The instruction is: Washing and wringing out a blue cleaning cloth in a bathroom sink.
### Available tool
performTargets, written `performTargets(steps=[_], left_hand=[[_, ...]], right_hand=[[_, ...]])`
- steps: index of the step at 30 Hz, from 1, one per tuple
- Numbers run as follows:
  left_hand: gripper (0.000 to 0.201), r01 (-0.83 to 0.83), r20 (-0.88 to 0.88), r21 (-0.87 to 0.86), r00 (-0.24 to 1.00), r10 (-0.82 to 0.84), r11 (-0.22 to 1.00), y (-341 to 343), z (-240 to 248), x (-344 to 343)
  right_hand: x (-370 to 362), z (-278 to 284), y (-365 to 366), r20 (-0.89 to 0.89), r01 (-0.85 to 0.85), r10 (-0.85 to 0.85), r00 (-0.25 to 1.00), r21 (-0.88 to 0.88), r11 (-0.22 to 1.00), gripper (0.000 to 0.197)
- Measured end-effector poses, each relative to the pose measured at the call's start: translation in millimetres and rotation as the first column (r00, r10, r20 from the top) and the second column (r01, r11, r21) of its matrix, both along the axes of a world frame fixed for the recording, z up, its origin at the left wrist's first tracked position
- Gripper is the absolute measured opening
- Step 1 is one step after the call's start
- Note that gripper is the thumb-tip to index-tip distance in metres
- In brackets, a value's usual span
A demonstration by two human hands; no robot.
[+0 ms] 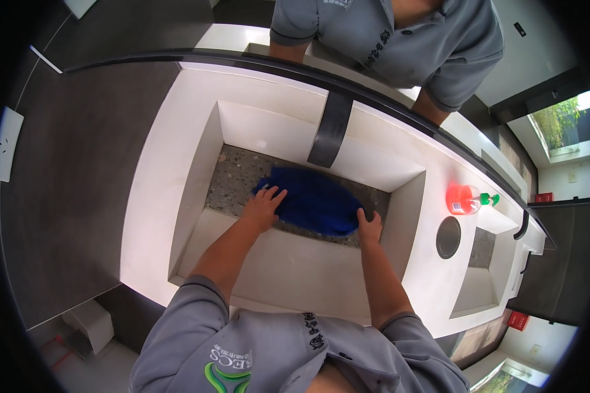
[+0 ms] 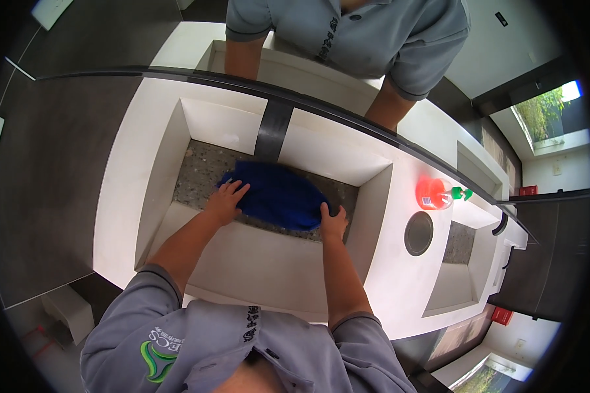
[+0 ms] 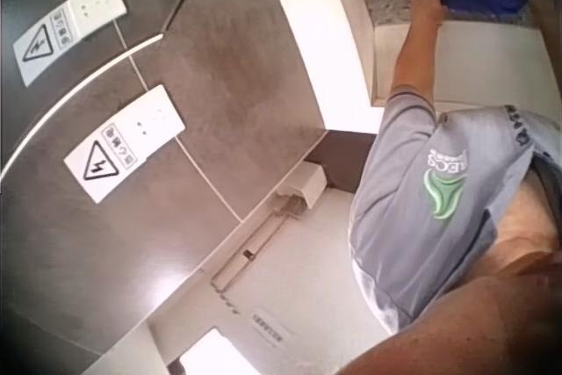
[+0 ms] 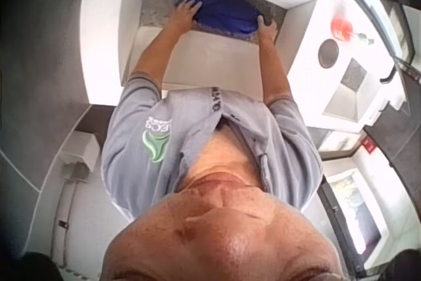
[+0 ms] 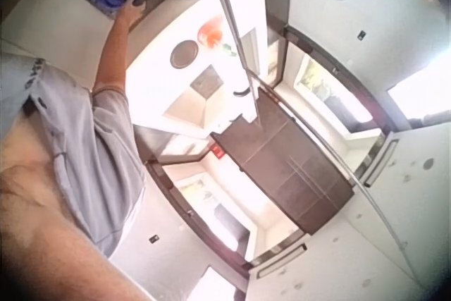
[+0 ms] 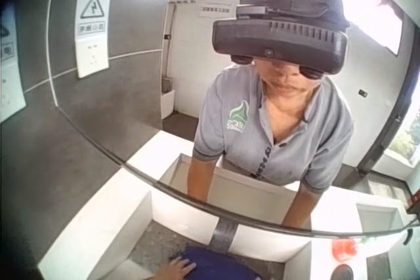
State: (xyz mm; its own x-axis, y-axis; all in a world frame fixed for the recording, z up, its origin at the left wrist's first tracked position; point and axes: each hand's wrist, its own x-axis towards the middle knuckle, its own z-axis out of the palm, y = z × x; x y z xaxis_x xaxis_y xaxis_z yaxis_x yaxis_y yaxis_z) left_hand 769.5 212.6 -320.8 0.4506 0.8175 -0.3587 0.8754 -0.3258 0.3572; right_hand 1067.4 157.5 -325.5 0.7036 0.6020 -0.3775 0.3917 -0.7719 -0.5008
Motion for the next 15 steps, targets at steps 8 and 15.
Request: performTargets(steps=[8,15], left_hand=[[0.066,-0.047,0.105,-0.199,0.992,0.069,0.979,-36,7,16],[0.060,0.103,0.006,0.044,0.995,-0.104,0.994,-29,-16,13]], right_hand=[[-24,-29,22,0.107,-0.202,0.196,0.975,0.054,0.978,0.051],[-19,-37,50,0.282,-0.261,0.173,0.944,0.315,0.913,0.042]])
